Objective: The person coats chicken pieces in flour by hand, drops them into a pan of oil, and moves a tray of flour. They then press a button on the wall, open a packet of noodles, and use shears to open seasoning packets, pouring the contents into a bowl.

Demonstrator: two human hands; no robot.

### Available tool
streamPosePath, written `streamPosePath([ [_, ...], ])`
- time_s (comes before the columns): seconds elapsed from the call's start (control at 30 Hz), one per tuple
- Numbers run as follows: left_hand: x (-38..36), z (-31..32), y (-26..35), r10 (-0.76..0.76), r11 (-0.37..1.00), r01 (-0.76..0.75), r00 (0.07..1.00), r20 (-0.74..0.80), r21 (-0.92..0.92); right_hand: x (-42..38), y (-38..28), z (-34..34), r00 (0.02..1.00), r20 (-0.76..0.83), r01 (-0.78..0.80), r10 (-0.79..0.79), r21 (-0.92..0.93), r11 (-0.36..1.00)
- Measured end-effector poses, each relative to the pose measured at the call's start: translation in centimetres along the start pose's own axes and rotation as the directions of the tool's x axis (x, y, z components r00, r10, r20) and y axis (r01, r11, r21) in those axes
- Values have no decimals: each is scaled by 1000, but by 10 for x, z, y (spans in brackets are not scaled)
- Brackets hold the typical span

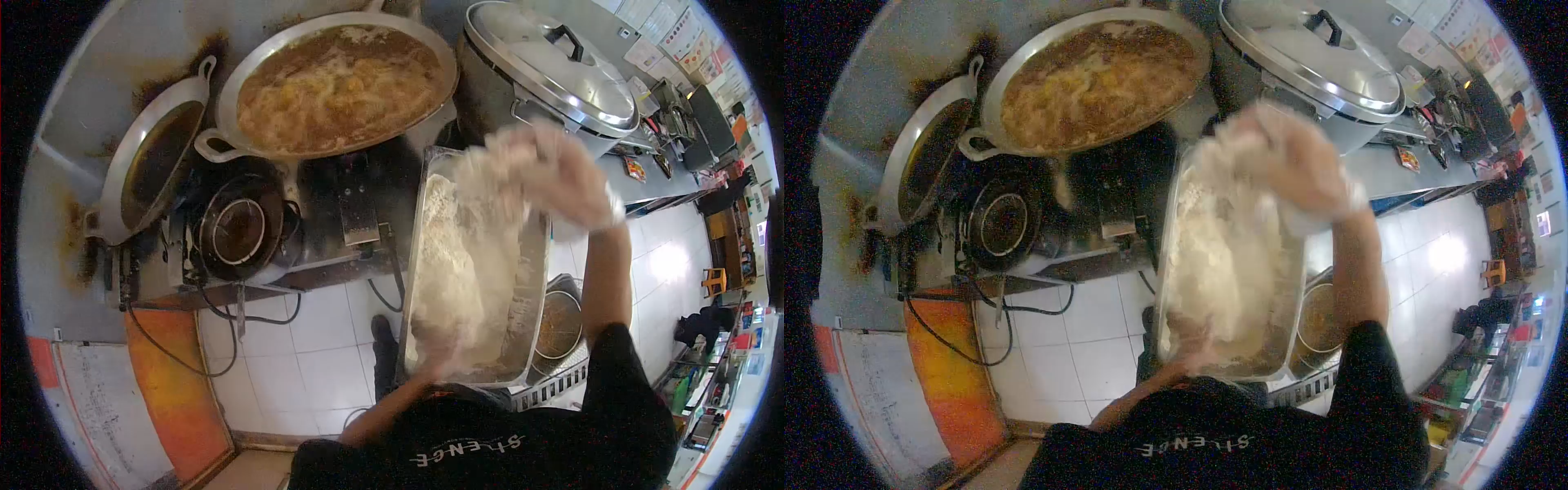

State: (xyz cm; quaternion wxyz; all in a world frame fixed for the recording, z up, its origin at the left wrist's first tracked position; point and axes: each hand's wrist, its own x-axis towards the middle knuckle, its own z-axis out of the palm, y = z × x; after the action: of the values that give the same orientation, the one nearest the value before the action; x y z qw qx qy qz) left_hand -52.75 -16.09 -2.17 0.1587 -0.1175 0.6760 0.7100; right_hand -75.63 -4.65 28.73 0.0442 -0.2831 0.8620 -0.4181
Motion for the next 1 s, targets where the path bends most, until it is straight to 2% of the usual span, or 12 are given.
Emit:
streamPosePath([
  [0.03,-2,-2,-9,-94,996,94,996,-3,-8,27,-6,-7,986,-77,133,-147,-160,978],
  [0.1,-1,-5,-20,-201,979,201,979,-17,-16,88,-20,-19,960,-105,191,-258,-427,884],
  [0.17,1,-4,-22,-233,973,233,972,-35,-2,161,-8,-22,904,-69,343,-422,-471,813],
  [0.23,6,-1,-16,-235,971,236,971,-39,30,207,-27,-6,976,-71,158,-204,-409,899],
  [0.3,14,-1,-25,-354,896,341,935,-9,284,283,3,6,973,26,204,-229,-554,807],
  [0.4,14,-2,-46,-239,963,226,968,78,146,385,67,43,963,95,232,-252,-768,597],
  [0.47,17,-1,-48,-236,967,228,970,55,116,396,58,61,999,44,42,-15,-720,693],
  [0.67,25,-8,-51,-238,969,236,971,10,78,406,66,83,984,178,151,21,-885,440],
  [0.83,24,-11,-53,-225,972,222,974,33,76,296,-8,38,959,-207,69,-191,-484,872],
  [0.87,29,-11,-51,-218,974,216,975,30,62,261,-15,31,951,-248,82,-183,-368,926],
  [0.93,42,-8,-43,-192,981,191,981,27,30,184,-5,12,828,-375,282,-416,-363,888],
  [1.0,53,-5,-33,-187,980,187,982,6,-63,89,-9,5,881,-399,177,-254,-220,959],
])
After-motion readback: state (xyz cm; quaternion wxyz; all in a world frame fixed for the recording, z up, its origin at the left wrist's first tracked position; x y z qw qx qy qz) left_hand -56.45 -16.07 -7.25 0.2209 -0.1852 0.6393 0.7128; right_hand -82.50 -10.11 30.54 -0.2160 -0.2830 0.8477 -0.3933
